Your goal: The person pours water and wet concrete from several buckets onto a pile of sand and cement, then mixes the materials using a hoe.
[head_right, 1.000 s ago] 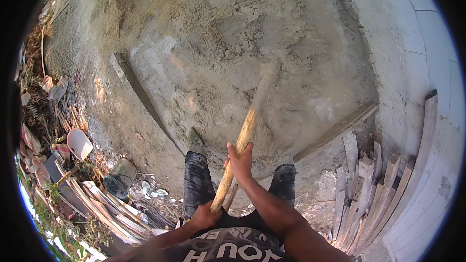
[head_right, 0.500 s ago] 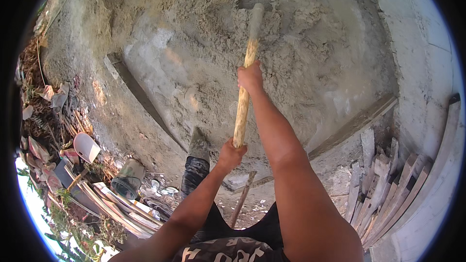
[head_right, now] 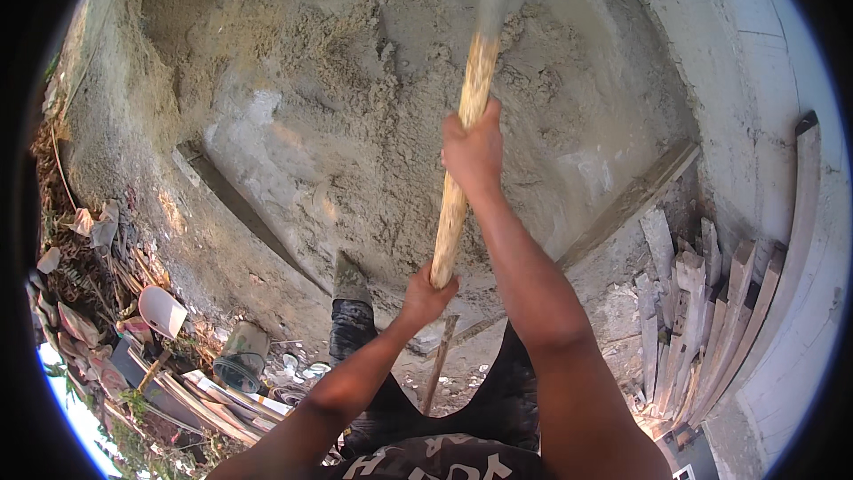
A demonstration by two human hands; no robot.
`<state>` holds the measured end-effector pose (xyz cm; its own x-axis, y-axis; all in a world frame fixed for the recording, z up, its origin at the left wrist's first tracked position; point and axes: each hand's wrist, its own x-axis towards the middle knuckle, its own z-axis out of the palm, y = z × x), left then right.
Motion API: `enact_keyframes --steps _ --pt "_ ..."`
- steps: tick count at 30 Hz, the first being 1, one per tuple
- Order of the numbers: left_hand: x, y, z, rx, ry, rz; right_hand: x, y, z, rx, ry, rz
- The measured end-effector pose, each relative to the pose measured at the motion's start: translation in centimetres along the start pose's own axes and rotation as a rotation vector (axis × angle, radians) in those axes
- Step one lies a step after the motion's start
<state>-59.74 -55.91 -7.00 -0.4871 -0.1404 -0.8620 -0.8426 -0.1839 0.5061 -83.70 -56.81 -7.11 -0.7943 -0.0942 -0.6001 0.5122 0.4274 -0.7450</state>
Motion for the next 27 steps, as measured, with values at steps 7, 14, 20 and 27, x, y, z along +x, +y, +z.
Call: enact_keyframes --steps 7,14,20,27 --pt "12.6 4.5 6.3 -0.344 -0.129 -0.041 20.0 7.7 -1.5 -0.352 0.019 0.153" --pt "-19.1 -7.6 0.1 -0.137 -0.154 -0.671 -14.1 17.1 0.5 -0.122 -0.221 0.534" --pt "-30.6 -12.8 -4.6 0.522 -0.284 -0.581 -25.3 13.9 -3.0 0.412 -0.088 0.673" --pt "9.3 3.7 7.9 0.056 -0.081 0.105 11.5 4.0 -9.7 0.105 0.141 -0.078"
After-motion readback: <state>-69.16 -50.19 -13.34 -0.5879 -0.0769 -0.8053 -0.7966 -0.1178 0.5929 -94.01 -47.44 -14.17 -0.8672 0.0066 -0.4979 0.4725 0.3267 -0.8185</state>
